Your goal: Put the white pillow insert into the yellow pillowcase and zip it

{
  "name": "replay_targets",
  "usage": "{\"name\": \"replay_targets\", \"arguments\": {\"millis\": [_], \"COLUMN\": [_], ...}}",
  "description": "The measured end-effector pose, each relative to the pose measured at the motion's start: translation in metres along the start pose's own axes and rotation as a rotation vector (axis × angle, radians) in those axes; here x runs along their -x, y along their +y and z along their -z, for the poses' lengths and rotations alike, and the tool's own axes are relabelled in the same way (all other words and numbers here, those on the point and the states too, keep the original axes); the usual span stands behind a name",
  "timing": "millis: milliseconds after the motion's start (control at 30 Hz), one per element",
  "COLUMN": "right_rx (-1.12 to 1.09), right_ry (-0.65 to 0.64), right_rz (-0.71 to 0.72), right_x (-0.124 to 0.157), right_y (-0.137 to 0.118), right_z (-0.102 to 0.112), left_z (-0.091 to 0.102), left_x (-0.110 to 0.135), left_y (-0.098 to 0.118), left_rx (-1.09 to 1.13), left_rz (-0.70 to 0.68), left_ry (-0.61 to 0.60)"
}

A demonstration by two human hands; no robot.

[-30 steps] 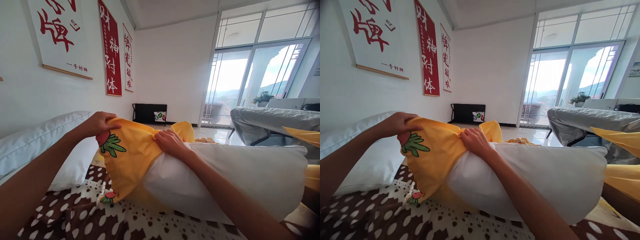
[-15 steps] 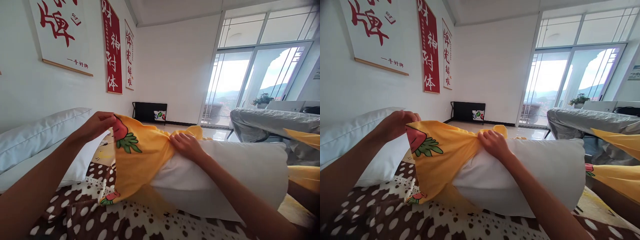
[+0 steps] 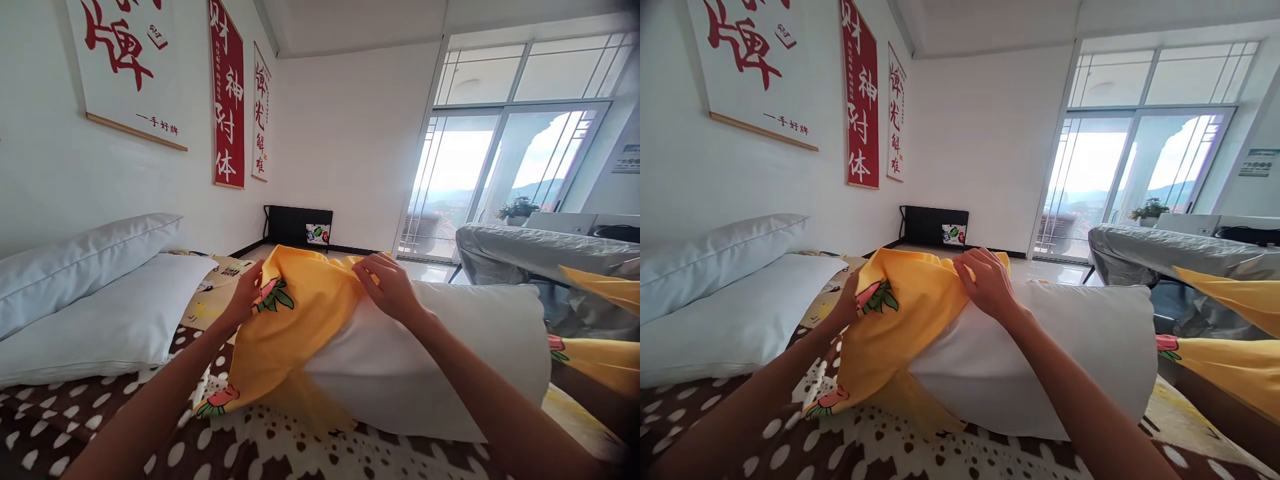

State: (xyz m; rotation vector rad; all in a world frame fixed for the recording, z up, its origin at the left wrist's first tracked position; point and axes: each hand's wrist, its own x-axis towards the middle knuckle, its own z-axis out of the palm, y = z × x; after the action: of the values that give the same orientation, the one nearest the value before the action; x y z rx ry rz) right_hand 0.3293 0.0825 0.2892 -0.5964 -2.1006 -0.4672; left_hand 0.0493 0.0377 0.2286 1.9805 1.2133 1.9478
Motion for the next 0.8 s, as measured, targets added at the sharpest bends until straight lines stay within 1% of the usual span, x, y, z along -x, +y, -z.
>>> {"name": "replay_targets", "arguments": {"millis": [33, 67, 133, 200, 267, 333, 433, 500, 600, 700, 800], "right_rx": [-0.027, -0.055, -0.116, -0.176, -0.227, -0.28, -0.363, -0.384, -0.371, -0.355, -0.329], "right_ry": [0.004, -0.024, -0.142, -0.256, -0.3, -0.274, -0.174, -0.123, -0.13, -0.157, -0.133], "right_rz": [-0.001, 0.021, 0.082, 0.097, 0.048, -0.009, -0.042, -0.063, -0.09, -0.087, -0.088], "right_x": [-0.009, -0.018, -0.034, -0.047, -0.055, -0.059, -0.059, -0.058, -0.058, -0.059, -0.058], "right_y": [-0.008, -0.017, -0.034, -0.046, -0.052, -0.053, -0.049, -0.046, -0.042, -0.041, -0.043], "right_z": [0.001, 0.001, -0.005, -0.015, -0.029, -0.042, -0.05, -0.049, -0.04, -0.033, -0.03], "left_z": [-0.003, -0.006, -0.009, -0.009, -0.005, 0.002, 0.013, 0.017, 0.02, 0.023, 0.03], "left_x": [0.0, 0.001, 0.003, 0.007, 0.011, 0.015, 0.016, 0.013, 0.006, -0.003, -0.008], "left_y": [0.001, 0.002, 0.005, 0.009, 0.016, 0.026, 0.042, 0.052, 0.064, 0.064, 0.047], "left_rx": [-0.07, -0.145, -0.24, -0.211, -0.149, -0.082, 0.059, 0.138, 0.218, 0.272, 0.329], "left_rz": [-0.041, -0.08, -0.125, -0.101, -0.052, -0.017, 0.018, 0.07, 0.152, 0.208, 0.243], "left_ry": [0.003, 0.015, 0.077, 0.158, 0.203, 0.187, 0.094, 0.043, 0.001, -0.037, -0.059]}}
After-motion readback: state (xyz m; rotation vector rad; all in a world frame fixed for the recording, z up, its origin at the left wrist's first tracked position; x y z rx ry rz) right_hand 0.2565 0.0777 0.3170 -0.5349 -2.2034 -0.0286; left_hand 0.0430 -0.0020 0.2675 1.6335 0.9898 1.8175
